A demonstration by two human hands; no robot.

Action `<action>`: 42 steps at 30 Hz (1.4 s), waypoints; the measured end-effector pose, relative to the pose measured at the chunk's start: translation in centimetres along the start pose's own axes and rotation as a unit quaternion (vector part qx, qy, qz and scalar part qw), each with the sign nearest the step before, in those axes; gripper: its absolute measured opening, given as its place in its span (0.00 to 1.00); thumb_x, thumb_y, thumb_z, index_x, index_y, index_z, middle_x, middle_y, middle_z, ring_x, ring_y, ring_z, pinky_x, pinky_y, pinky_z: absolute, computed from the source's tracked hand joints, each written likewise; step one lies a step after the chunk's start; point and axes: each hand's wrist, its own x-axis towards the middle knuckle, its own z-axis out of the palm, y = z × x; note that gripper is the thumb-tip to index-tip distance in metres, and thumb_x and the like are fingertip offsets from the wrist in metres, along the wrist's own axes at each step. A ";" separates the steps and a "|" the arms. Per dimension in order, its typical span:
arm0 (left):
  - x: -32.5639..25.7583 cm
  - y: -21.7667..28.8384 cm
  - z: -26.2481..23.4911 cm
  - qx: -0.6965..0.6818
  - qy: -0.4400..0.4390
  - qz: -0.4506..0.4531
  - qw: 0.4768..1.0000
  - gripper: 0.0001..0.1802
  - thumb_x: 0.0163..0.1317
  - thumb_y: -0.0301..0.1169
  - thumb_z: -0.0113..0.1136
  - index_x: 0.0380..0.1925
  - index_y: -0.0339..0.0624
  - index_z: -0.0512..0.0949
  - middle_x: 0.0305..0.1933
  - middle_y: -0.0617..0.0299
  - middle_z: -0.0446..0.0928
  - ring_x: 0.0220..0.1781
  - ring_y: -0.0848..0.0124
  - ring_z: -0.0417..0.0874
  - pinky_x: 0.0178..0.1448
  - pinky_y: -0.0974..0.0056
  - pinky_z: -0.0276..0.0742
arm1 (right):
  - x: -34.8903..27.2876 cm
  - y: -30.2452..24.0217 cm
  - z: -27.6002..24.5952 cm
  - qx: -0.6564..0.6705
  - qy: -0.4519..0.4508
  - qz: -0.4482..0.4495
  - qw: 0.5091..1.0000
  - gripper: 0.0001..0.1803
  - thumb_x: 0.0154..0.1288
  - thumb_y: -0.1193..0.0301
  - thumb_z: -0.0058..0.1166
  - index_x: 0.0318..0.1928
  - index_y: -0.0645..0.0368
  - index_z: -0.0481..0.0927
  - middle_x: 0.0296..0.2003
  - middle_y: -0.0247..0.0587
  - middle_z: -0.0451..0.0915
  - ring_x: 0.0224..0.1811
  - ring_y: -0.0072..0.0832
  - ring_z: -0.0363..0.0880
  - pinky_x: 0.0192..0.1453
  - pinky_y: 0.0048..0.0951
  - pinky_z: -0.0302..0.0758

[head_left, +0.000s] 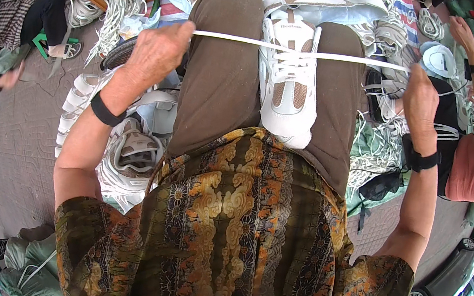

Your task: Lacing white athletic shoes while seated in a production workshop environment.

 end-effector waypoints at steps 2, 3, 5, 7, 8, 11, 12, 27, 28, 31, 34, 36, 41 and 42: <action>-0.6 -1.8 0.5 0.021 0.008 -0.001 1.000 0.05 0.58 0.21 0.50 0.35 0.41 0.67 0.23 0.53 0.74 0.25 0.53 0.81 0.28 0.53 0.76 | -1.3 3.3 0.0 -0.018 -0.025 0.034 0.999 0.08 0.63 0.80 0.44 0.42 0.61 0.73 0.32 0.56 0.80 0.35 0.56 0.80 0.35 0.50 0.75; -1.0 -2.7 0.8 0.038 0.006 -0.030 0.999 0.06 0.57 0.21 0.51 0.35 0.40 0.68 0.23 0.52 0.75 0.25 0.53 0.82 0.29 0.52 0.77 | -2.1 5.1 0.0 -0.012 -0.027 0.054 0.998 0.09 0.64 0.79 0.44 0.43 0.61 0.74 0.32 0.57 0.80 0.35 0.56 0.80 0.36 0.50 0.75; -2.3 -4.8 1.4 0.074 0.007 -0.084 0.994 0.06 0.56 0.20 0.51 0.35 0.39 0.71 0.25 0.48 0.80 0.27 0.50 0.84 0.31 0.49 0.79 | -4.2 9.0 0.2 -0.011 -0.003 0.097 0.995 0.08 0.64 0.78 0.46 0.43 0.59 0.74 0.28 0.57 0.80 0.33 0.56 0.81 0.34 0.52 0.75; -4.0 -7.6 1.9 0.107 -0.034 -0.144 0.983 0.06 0.56 0.20 0.51 0.34 0.39 0.72 0.26 0.47 0.80 0.28 0.49 0.84 0.32 0.48 0.79 | -6.8 13.6 0.0 -0.015 -0.011 0.138 0.990 0.10 0.68 0.76 0.45 0.48 0.58 0.76 0.30 0.59 0.81 0.34 0.56 0.81 0.33 0.52 0.74; -5.1 -9.2 2.1 0.151 -0.056 -0.188 0.969 0.06 0.56 0.21 0.50 0.33 0.39 0.74 0.27 0.45 0.81 0.30 0.47 0.85 0.33 0.47 0.79 | -8.3 16.1 -0.4 -0.025 -0.022 0.173 0.984 0.10 0.69 0.75 0.44 0.47 0.58 0.76 0.29 0.56 0.81 0.35 0.55 0.81 0.35 0.48 0.74; -9.9 -15.2 2.0 0.163 -0.035 -0.263 0.950 0.05 0.58 0.23 0.51 0.32 0.39 0.76 0.26 0.43 0.80 0.30 0.45 0.83 0.34 0.45 0.79 | -13.6 23.5 -2.1 0.107 0.009 0.189 0.976 0.10 0.70 0.75 0.44 0.47 0.57 0.76 0.31 0.52 0.79 0.34 0.45 0.80 0.37 0.39 0.74; -11.6 -17.3 1.7 0.166 -0.014 -0.269 0.949 0.06 0.60 0.25 0.50 0.33 0.40 0.77 0.24 0.43 0.79 0.28 0.44 0.82 0.33 0.44 0.78 | -15.3 25.7 -2.6 0.095 -0.001 0.214 0.972 0.09 0.70 0.75 0.44 0.47 0.57 0.76 0.32 0.51 0.78 0.33 0.42 0.80 0.37 0.38 0.73; -22.7 -26.4 0.8 -0.112 0.214 -0.625 0.743 0.16 0.60 0.29 0.48 0.35 0.35 0.85 0.23 0.57 0.82 0.21 0.71 0.82 0.24 0.67 0.77 | -22.6 27.9 -10.1 0.043 0.080 0.427 0.900 0.16 0.73 0.74 0.42 0.57 0.59 0.75 0.32 0.42 0.79 0.33 0.23 0.78 0.34 0.25 0.75; -22.9 -26.8 1.5 -0.132 0.243 -0.622 0.732 0.15 0.60 0.28 0.49 0.35 0.35 0.85 0.23 0.57 0.82 0.22 0.72 0.82 0.24 0.68 0.77 | -20.4 24.9 -9.2 0.186 0.133 0.361 0.904 0.16 0.73 0.75 0.41 0.57 0.60 0.74 0.35 0.42 0.80 0.35 0.24 0.80 0.36 0.23 0.76; -23.3 -27.4 3.4 -0.150 0.250 -0.630 0.720 0.13 0.61 0.27 0.50 0.36 0.36 0.85 0.24 0.57 0.83 0.22 0.72 0.82 0.25 0.69 0.76 | -13.4 13.9 -6.1 0.416 0.097 0.240 0.872 0.17 0.76 0.69 0.43 0.58 0.64 0.72 0.46 0.45 0.83 0.45 0.28 0.83 0.49 0.24 0.76; -22.6 -26.9 4.9 -0.201 0.285 -0.621 0.702 0.11 0.64 0.27 0.52 0.37 0.37 0.83 0.26 0.56 0.83 0.21 0.72 0.81 0.25 0.70 0.76 | -6.7 2.4 -2.9 0.581 0.010 0.202 0.789 0.14 0.74 0.66 0.46 0.51 0.63 0.75 0.41 0.42 0.84 0.43 0.27 0.84 0.49 0.26 0.77; -21.0 -25.8 4.8 -0.256 0.336 -0.599 0.680 0.10 0.65 0.28 0.53 0.38 0.37 0.83 0.27 0.55 0.83 0.22 0.72 0.81 0.25 0.71 0.75 | -2.5 -4.0 -0.7 0.668 -0.029 0.161 0.726 0.10 0.69 0.68 0.52 0.46 0.59 0.77 0.35 0.36 0.82 0.37 0.22 0.81 0.46 0.23 0.77; -13.2 -17.9 2.3 -0.428 0.340 -0.434 0.716 0.10 0.69 0.30 0.54 0.43 0.34 0.77 0.32 0.54 0.84 0.30 0.71 0.83 0.30 0.70 0.77 | 2.9 -12.3 3.3 0.638 -0.073 0.127 0.756 0.08 0.66 0.67 0.59 0.37 0.59 0.81 0.31 0.28 0.80 0.35 0.15 0.73 0.40 0.20 0.70; -11.2 -15.5 1.7 -0.466 0.321 -0.388 0.727 0.12 0.70 0.31 0.55 0.46 0.34 0.76 0.35 0.52 0.84 0.34 0.70 0.84 0.33 0.69 0.79 | 3.2 -12.9 3.6 0.640 -0.095 0.148 0.748 0.07 0.66 0.69 0.58 0.37 0.59 0.81 0.31 0.28 0.80 0.35 0.15 0.74 0.41 0.21 0.71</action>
